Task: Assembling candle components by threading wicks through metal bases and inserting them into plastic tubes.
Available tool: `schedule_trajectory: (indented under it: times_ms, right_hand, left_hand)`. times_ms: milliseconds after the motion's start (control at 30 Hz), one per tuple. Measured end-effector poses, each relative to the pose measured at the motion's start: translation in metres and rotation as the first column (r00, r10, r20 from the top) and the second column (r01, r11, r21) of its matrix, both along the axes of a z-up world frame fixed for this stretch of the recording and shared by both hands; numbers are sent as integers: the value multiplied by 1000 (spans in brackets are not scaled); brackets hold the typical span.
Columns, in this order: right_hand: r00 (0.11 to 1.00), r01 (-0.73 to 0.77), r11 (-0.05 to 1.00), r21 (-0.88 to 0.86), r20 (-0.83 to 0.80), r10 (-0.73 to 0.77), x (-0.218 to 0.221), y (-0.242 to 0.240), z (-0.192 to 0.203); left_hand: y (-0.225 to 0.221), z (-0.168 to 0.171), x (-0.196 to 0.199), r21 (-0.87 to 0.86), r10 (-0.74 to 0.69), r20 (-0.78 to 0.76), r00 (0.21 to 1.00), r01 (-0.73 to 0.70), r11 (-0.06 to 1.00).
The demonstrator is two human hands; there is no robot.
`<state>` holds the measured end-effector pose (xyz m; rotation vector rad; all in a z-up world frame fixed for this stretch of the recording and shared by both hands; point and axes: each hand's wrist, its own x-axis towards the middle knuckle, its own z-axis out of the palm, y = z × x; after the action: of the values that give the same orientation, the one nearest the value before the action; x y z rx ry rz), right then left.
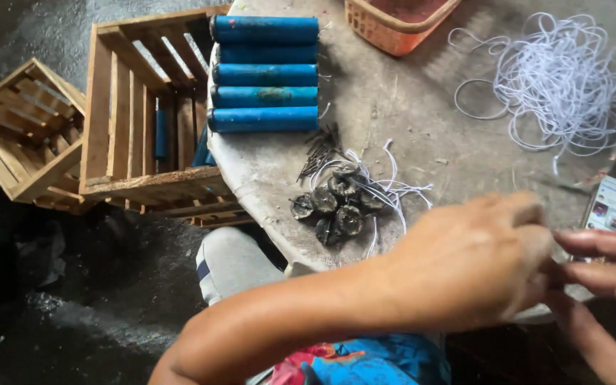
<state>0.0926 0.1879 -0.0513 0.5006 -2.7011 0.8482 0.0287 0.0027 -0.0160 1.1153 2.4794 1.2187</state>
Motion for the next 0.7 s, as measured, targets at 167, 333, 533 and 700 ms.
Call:
schedule_trajectory:
  times_ms: [167, 333, 533, 700]
  right_hand:
    - [986, 144, 987, -71, 90, -137, 23, 5, -16]
    - [980, 187, 975, -120, 89, -178, 28, 5, -17]
    - [986, 159, 987, 20, 53, -160, 23, 2, -10]
    - [982, 140, 990, -17, 131, -136, 20, 9, -15]
  left_hand:
    - [6, -13, 18, 159, 21, -130, 991, 0, 987]
    - [9, -19, 32, 288, 92, -212, 973, -28, 957]
    - [10, -21, 40, 259, 94, -254, 963, -26, 966]
    - [18, -31, 44, 335, 269, -434, 860, -123, 934]
